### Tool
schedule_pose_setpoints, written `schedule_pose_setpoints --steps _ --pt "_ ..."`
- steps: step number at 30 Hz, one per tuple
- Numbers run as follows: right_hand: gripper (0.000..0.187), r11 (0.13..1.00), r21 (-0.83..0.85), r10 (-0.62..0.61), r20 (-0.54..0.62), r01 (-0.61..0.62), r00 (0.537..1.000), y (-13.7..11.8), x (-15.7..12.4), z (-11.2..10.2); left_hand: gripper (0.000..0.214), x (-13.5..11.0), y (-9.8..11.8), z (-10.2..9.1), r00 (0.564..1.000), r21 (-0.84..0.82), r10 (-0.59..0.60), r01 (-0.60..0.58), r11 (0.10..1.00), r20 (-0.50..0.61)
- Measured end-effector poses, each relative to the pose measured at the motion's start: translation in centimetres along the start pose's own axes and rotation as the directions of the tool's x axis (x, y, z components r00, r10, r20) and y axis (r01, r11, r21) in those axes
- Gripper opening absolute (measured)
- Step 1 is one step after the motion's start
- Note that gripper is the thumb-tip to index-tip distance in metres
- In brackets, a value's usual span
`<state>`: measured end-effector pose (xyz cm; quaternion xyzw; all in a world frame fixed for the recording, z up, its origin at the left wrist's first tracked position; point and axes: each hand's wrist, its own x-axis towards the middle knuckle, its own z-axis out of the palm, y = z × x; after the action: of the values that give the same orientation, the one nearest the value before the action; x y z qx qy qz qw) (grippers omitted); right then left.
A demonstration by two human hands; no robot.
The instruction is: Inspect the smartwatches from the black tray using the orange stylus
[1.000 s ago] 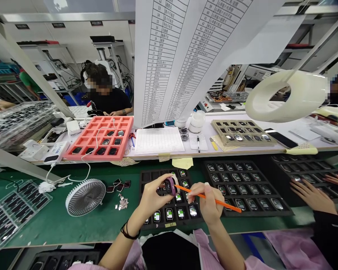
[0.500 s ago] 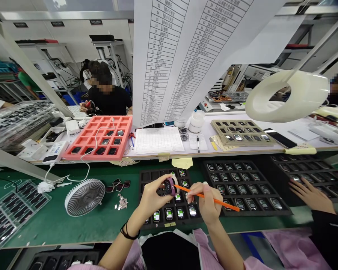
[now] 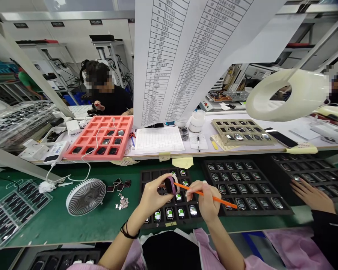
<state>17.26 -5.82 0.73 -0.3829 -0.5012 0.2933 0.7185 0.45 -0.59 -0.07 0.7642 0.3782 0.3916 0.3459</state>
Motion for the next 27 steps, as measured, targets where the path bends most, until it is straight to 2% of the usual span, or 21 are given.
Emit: schedule_pose_setpoints --steps 3,6,8,9,11,13,15,19,21,24,27 --pt "0.044 0.997 -0.012 0.073 -0.047 -0.074 0.996 1.1 0.2 -0.3 0.046 0.5 0.1 -0.4 0.994 -0.054 -0.108 0.107 0.993 -0.014" --pt "0.026 0.975 -0.148 0.163 -0.014 -0.164 0.986 2.2 0.1 0.0 0.051 0.9 -0.1 -0.6 0.966 -0.226 -0.255 0.243 0.943 -0.025" --pt "0.008 0.973 -0.208 0.114 0.049 -0.102 0.992 2.7 -0.2 0.6 0.053 1.1 -0.5 -0.5 0.925 -0.44 -0.378 0.354 0.825 0.035" --pt "0.006 0.974 -0.223 0.051 0.087 -0.03 0.995 2.9 -0.3 0.9 0.052 1.1 -0.7 -0.3 0.897 -0.553 -0.433 0.406 0.728 0.088" --pt "0.018 0.959 -0.251 -0.093 0.17 0.135 0.981 3.1 -0.5 1.4 0.05 0.9 -1.2 0.3 0.838 -0.723 -0.501 0.483 0.494 0.218" --pt "0.024 0.923 -0.281 -0.196 0.237 0.261 0.951 3.4 -0.5 1.6 0.049 0.6 -1.6 0.9 0.789 -0.801 -0.524 0.522 0.294 0.322" --pt "0.028 0.897 -0.305 -0.245 0.26 0.32 0.934 3.6 -0.3 1.6 0.044 0.1 -1.9 1.4 0.751 -0.822 -0.534 0.544 0.166 0.389" --pt "0.033 0.865 -0.354 -0.288 0.232 0.357 0.929 3.7 0.1 1.6 0.036 -0.5 -1.8 2.1 0.733 -0.832 -0.508 0.553 0.056 0.453" --pt "0.033 0.84 -0.365 -0.325 0.251 0.401 0.912 3.7 0.1 1.7 0.035 -0.6 -1.7 2.3 0.727 -0.834 -0.489 0.552 0.0 0.481" --pt "0.031 0.805 -0.327 -0.389 0.339 0.495 0.857 3.8 0.1 1.7 0.033 -0.7 -1.5 2.5 0.715 -0.842 -0.482 0.531 -0.097 0.506" --pt "0.027 0.765 -0.273 -0.428 0.462 0.584 0.777 4.2 0.3 1.3 0.035 -0.7 -1.1 2.5 0.718 -0.839 -0.453 0.523 -0.152 0.529"
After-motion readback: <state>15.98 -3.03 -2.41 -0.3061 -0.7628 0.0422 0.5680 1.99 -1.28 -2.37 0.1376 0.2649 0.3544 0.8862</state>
